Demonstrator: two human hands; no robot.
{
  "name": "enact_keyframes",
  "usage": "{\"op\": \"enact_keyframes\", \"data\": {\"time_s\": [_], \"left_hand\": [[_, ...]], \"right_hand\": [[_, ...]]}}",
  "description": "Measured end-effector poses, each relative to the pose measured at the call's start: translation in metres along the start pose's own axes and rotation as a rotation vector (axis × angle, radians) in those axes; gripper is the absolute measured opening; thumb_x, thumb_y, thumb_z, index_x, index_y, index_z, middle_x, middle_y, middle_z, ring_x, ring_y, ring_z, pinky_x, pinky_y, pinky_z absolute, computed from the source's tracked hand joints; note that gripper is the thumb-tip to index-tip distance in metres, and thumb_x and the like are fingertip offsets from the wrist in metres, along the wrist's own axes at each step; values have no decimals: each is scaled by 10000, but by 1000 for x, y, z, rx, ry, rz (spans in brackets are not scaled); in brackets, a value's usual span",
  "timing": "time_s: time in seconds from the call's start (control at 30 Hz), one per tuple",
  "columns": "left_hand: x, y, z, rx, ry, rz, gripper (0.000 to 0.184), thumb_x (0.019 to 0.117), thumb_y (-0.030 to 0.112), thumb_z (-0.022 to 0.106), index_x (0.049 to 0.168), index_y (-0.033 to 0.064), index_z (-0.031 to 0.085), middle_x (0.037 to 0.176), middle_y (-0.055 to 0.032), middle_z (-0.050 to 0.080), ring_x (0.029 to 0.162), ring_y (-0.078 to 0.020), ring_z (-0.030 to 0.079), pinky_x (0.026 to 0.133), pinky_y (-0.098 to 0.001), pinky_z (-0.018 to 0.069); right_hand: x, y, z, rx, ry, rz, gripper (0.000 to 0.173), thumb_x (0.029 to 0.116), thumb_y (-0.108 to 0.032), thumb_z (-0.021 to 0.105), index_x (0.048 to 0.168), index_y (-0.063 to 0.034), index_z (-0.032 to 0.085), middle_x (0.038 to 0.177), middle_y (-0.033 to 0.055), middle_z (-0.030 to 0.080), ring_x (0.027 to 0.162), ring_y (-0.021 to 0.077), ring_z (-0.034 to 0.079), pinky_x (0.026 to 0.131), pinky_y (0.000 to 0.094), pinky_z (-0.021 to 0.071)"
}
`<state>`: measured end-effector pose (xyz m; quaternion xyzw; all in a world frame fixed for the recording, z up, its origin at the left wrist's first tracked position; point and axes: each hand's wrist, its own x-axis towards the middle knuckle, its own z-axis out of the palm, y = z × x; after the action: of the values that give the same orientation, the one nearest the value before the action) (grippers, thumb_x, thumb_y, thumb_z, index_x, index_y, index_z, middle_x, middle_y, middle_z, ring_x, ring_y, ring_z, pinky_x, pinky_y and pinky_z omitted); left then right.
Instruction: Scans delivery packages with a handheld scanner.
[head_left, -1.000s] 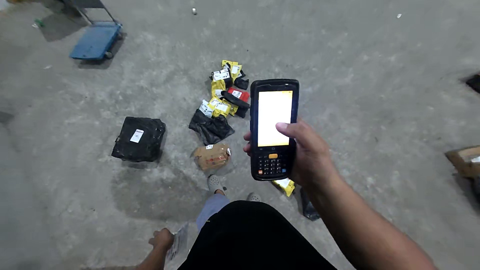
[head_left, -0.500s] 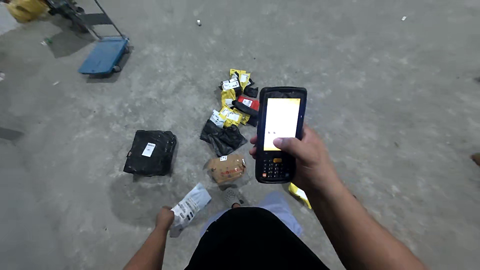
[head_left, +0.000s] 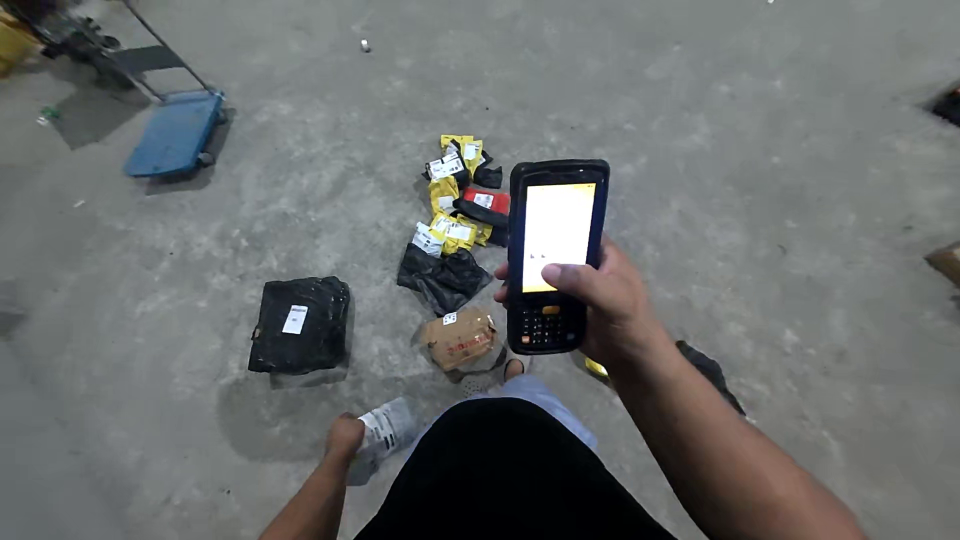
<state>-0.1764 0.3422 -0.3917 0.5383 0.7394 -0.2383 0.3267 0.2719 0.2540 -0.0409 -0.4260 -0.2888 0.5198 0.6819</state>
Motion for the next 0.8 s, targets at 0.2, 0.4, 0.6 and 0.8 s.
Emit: {"op": "enact_keyframes", "data": {"time_s": [0.2, 0.4, 0.6, 0.8], "left_hand": [[13, 4, -6, -16, -90, 17, 366, 956, 189, 622, 1299, 64, 643, 1232, -241, 661, 1136, -400, 648, 934, -605, 526], [17, -4, -17, -93, -65, 25, 524, 892, 85, 676, 1404, 78, 569, 1257, -275, 636, 1142, -426, 639, 927, -614, 529], [14, 10, -30, -148, 46, 15, 550, 860, 64, 708, 1391, 76, 565, 1292, -302, 602, 1171, -458, 616, 931, -632, 528], [14, 22, -29, -243, -150, 120, 433, 918, 86, 669, 1336, 17, 583, 1203, -257, 642, 1077, -381, 635, 900, -563, 527]], "right_hand": [[9, 4, -2, 43, 10, -20, 567, 879, -207, 706, 1370, -99, 444, 1047, 262, 703, 868, 379, 744, 772, 494, 643], [15, 1, -1, 31, 38, -12, 496, 906, -176, 692, 1340, -80, 472, 997, 250, 721, 824, 357, 752, 744, 465, 650], [20, -1, -4, 131, -56, -50, 552, 945, -244, 609, 1435, -142, 377, 1159, 244, 673, 972, 368, 723, 824, 509, 625], [21, -10, -1, 113, -94, -88, 638, 868, -133, 654, 1441, -154, 372, 1214, 243, 656, 1054, 381, 701, 874, 525, 610]]}}
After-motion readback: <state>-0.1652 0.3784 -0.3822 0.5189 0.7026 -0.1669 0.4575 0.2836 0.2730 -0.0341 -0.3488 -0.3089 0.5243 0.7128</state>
